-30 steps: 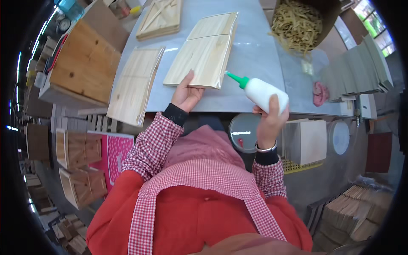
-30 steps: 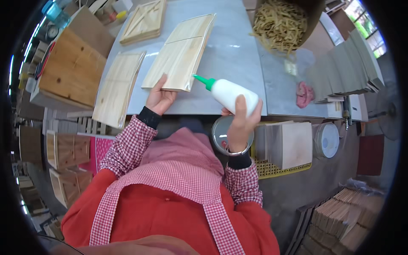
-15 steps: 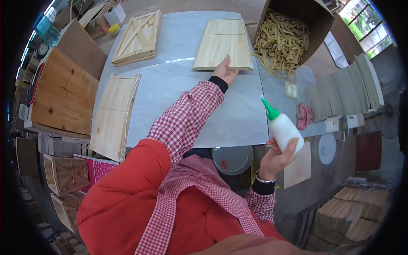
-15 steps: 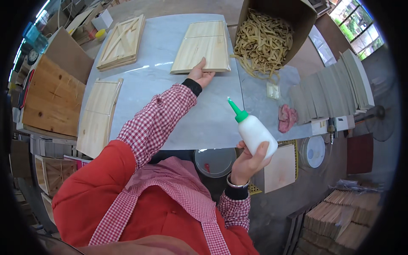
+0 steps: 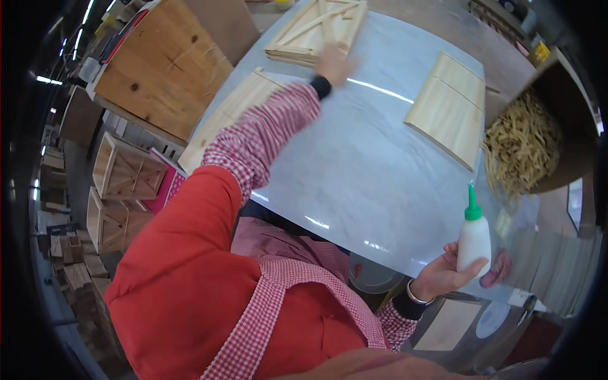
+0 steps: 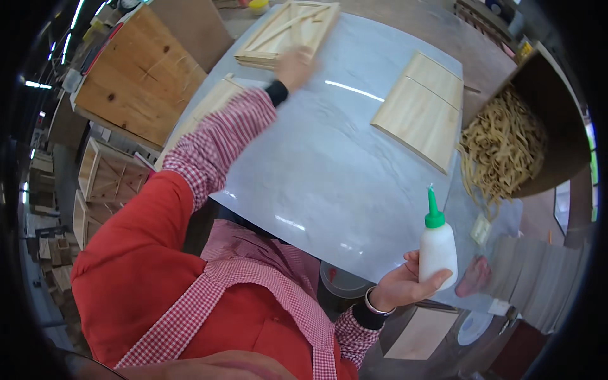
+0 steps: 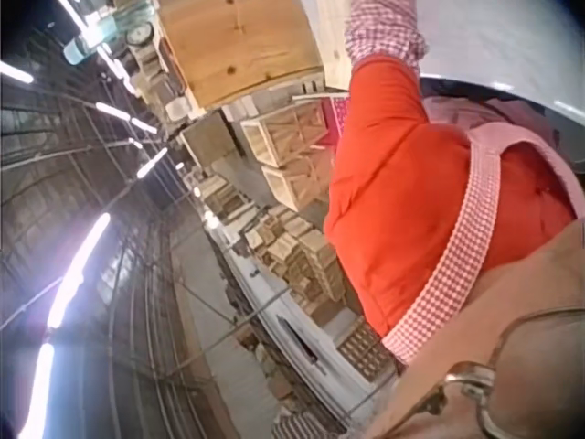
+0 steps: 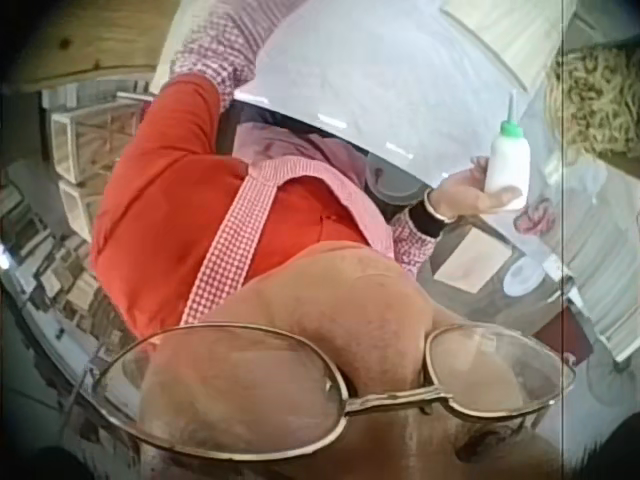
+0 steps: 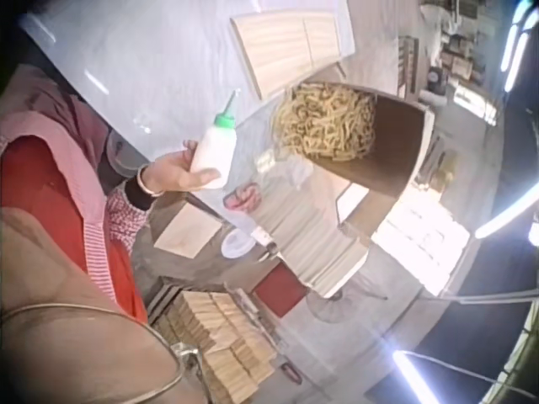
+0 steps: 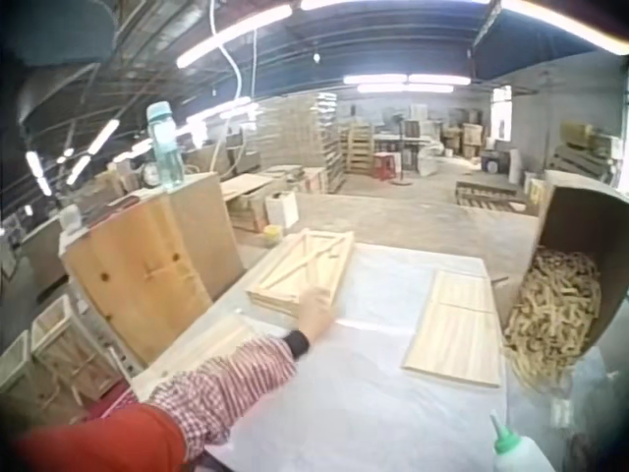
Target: The person is applying wood glue to wooden panels and assembling them into small boxes.
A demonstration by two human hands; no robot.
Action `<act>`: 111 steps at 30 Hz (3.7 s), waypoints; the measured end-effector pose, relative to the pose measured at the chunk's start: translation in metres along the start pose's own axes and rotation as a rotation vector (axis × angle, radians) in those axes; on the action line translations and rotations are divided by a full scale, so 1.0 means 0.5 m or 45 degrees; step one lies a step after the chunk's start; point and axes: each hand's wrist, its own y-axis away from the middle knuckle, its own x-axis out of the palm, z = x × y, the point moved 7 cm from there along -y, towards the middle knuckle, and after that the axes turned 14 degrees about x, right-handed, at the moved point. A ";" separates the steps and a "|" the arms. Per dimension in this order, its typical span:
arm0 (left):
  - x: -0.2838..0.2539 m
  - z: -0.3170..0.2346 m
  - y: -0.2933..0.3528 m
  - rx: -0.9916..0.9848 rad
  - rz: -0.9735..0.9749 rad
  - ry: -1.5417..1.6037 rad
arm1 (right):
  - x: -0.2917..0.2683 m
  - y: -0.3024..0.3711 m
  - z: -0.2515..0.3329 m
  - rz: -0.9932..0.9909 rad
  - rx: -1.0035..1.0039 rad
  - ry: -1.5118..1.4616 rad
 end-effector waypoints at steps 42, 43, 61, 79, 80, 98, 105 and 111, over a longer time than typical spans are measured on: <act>-0.558 -0.273 0.458 0.711 -0.204 0.243 | -0.055 0.126 0.091 0.118 -0.131 -0.198; -0.539 -0.294 0.507 0.795 -0.145 0.296 | -0.053 0.129 0.095 0.135 -0.138 -0.201; -0.332 -0.103 0.771 -1.055 0.464 1.475 | 0.181 -0.121 -0.153 0.389 -0.124 0.202; -0.338 -0.134 0.844 -1.676 0.414 2.138 | 0.245 -0.022 -0.204 0.689 0.271 0.067; -0.331 -0.145 0.845 -1.648 0.404 2.178 | 0.241 -0.012 -0.194 0.663 0.202 0.058; -0.302 -0.153 0.868 -1.561 0.425 2.436 | 0.200 0.002 -0.147 0.295 -0.516 0.912; -0.300 -0.152 0.865 -1.556 0.406 2.508 | 0.071 -0.008 -0.067 0.226 -0.565 1.006; -0.297 -0.153 0.864 -1.610 0.386 2.447 | 0.034 0.045 -0.013 0.111 -0.615 1.076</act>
